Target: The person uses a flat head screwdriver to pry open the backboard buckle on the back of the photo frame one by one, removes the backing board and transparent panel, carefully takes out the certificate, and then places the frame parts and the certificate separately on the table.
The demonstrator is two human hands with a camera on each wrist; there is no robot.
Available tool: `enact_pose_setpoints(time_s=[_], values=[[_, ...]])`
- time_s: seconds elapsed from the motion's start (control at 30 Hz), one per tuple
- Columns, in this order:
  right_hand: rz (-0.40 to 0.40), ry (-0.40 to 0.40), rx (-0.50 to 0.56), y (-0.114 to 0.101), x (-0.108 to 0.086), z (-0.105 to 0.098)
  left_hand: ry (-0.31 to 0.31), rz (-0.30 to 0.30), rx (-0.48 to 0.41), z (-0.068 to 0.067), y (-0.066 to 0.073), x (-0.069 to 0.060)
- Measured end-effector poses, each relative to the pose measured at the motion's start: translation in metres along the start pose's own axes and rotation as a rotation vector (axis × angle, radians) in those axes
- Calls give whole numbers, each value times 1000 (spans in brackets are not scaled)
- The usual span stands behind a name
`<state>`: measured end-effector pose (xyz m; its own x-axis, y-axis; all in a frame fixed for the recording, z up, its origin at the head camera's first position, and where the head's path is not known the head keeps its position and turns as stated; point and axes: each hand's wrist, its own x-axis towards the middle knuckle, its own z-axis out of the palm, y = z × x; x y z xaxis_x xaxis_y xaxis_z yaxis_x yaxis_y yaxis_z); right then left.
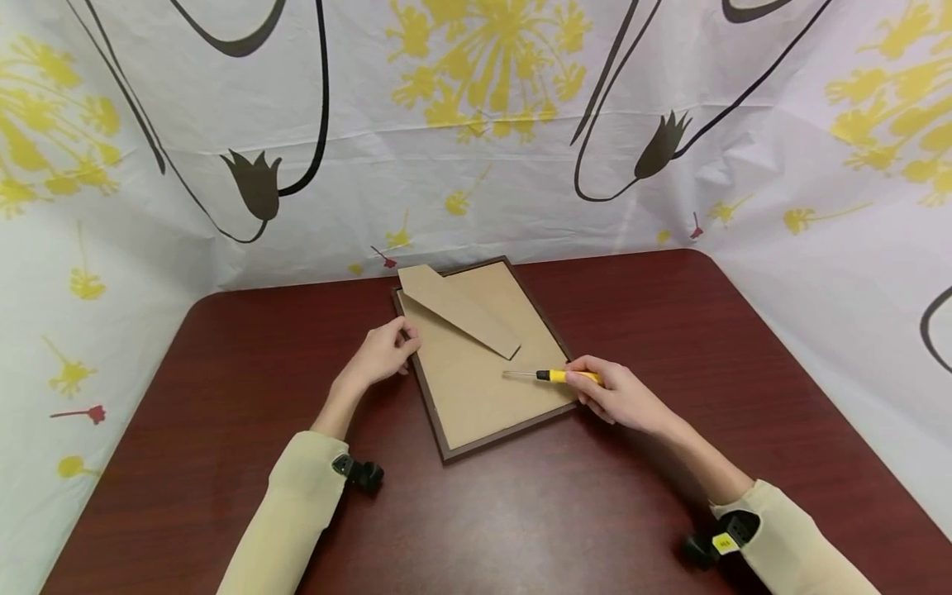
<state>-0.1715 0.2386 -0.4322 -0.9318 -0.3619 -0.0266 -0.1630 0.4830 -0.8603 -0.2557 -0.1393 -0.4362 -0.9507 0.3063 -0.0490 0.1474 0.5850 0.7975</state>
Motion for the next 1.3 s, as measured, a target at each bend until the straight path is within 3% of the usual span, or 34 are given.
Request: enact_pose_setpoints(time_s=[0.2, 0.4, 0.63, 0.7, 0.8, 0.93, 1.03, 1.13, 1.3], values=[[-15, 18, -29, 4, 6, -4, -14, -11, -2, 0, 3, -6], [8, 60, -55, 16, 14, -23, -47, -8, 4, 6, 7, -23], [24, 100, -49, 30, 22, -47, -190, 36, -24, 13, 18, -47], [26, 100, -39, 31, 21, -49, -196, 60, -11, 12, 21, -50], [23, 76, -11, 30, 16, -47, -116, 84, 21, 5, 23, -51], [4, 34, 34, 25, 8, -40, 104, 128, 82, -7, 24, -46], [-14, 2, 59, 22, 4, -33, 222, 170, 99, -15, 23, -39], [-30, -38, 75, 19, 0, -27, 244, 188, 98, -20, 21, -31], [-47, -97, 102, 14, -2, -17, 177, 189, 188, -24, 14, -18]])
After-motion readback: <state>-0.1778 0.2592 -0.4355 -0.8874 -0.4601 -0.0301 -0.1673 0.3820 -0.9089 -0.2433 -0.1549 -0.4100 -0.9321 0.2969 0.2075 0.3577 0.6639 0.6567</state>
